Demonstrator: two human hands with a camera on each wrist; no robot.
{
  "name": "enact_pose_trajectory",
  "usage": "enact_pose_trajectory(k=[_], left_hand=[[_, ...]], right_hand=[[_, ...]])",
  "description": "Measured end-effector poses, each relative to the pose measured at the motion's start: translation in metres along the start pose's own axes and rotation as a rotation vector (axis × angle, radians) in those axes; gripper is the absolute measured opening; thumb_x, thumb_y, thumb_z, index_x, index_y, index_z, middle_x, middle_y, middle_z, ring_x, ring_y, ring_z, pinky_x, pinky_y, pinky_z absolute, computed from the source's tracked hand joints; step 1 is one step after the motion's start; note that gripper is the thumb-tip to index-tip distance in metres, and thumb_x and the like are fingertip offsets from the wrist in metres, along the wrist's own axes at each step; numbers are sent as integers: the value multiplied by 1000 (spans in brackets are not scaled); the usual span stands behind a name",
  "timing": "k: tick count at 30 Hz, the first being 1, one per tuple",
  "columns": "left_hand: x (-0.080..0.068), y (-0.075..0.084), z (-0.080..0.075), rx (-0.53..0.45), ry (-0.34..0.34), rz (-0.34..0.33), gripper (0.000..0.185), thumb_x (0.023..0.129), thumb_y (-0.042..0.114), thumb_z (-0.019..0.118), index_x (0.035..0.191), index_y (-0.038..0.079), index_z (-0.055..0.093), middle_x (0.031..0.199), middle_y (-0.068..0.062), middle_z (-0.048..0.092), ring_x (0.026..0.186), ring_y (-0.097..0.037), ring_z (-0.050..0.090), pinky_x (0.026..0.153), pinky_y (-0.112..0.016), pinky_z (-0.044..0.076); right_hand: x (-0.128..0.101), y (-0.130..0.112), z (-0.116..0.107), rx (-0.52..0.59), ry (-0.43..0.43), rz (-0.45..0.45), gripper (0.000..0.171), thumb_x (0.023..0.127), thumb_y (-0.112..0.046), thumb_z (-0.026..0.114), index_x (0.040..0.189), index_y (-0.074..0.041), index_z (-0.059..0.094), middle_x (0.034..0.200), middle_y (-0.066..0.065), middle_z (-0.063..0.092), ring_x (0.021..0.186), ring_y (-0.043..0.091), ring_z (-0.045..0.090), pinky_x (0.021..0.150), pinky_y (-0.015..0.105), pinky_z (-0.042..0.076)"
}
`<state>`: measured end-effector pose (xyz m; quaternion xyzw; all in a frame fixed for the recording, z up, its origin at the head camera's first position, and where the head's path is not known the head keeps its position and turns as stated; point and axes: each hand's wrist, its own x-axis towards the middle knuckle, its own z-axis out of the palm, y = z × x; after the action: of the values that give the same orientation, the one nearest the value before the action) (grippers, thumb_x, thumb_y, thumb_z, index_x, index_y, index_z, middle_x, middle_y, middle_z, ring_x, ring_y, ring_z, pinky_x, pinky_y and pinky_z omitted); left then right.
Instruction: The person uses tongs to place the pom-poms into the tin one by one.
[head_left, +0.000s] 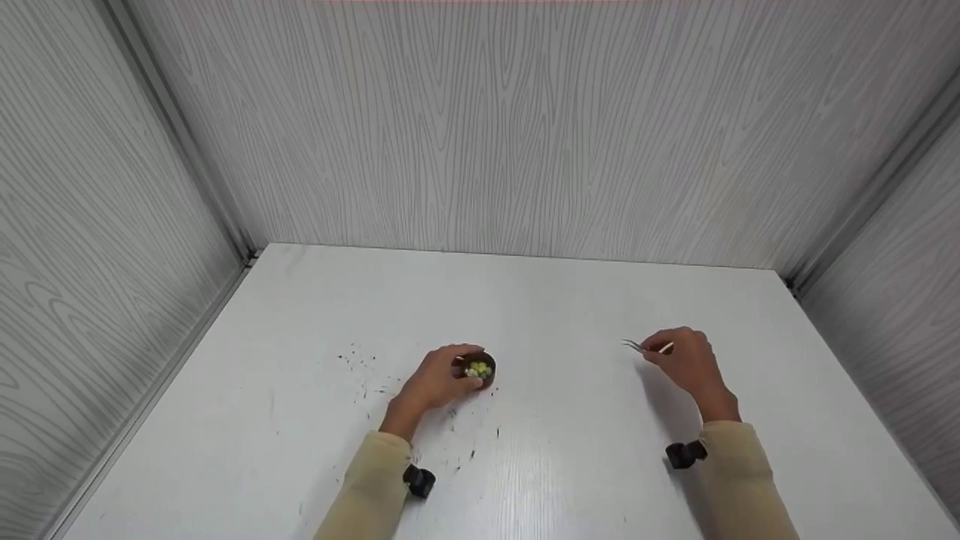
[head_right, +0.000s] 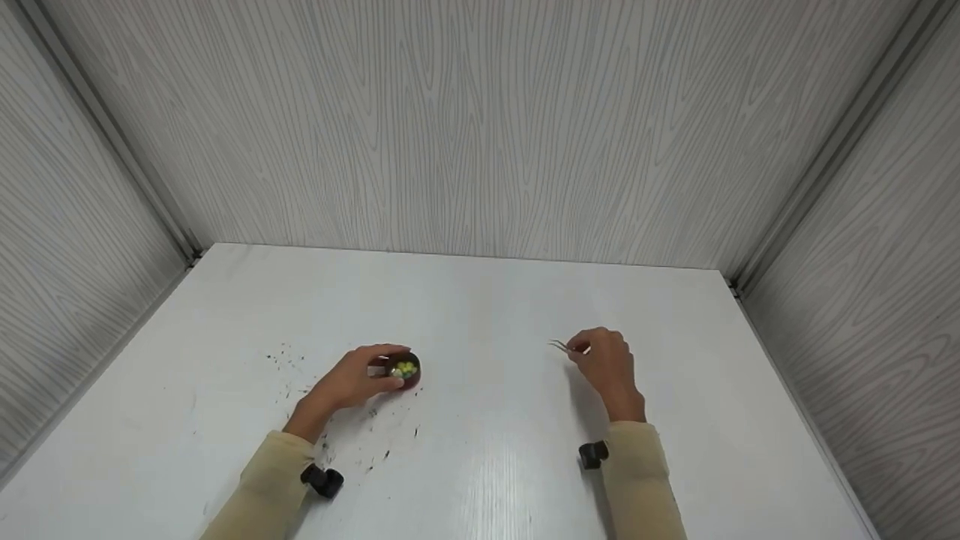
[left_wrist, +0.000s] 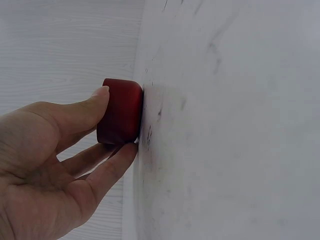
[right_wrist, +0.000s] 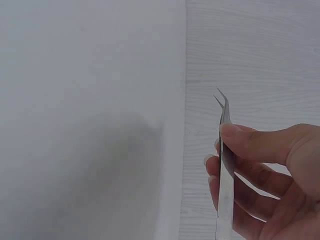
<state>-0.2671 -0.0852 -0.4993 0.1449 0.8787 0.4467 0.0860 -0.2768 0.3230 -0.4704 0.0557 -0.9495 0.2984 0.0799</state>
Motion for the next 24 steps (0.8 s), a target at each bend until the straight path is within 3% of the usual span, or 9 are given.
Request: enact_pose_trajectory(k=[6,14,24], left_hand=[[0,1,0,-13,-3,-8,50,96,11,73,144,11,59,149,-20,55,136,-40,56,114,-54,48],[-2,2,0,8,6,9,50,95,12,74,143,10,60,148,-21,56,136,-41,55,114,-56,46],[-1,-1,1,-47,-11,46,50,95,8,73,143,6,59,147,-23,55,135,-43,57,111,-55,50]], right_hand=[[-1,10,-4,-41,-8,50,12,91,-4,75,101,-1,81,99,20,78,90,34,72,71,38,56],[-4,28,-10,-84,2,105,14,92,-6,74,103,0,80,102,21,77,92,35,70,67,34,51],[-14,47,-21,-101,-2,191,18,94,-8,70,106,2,78,107,24,75,99,43,69,75,52,55]])
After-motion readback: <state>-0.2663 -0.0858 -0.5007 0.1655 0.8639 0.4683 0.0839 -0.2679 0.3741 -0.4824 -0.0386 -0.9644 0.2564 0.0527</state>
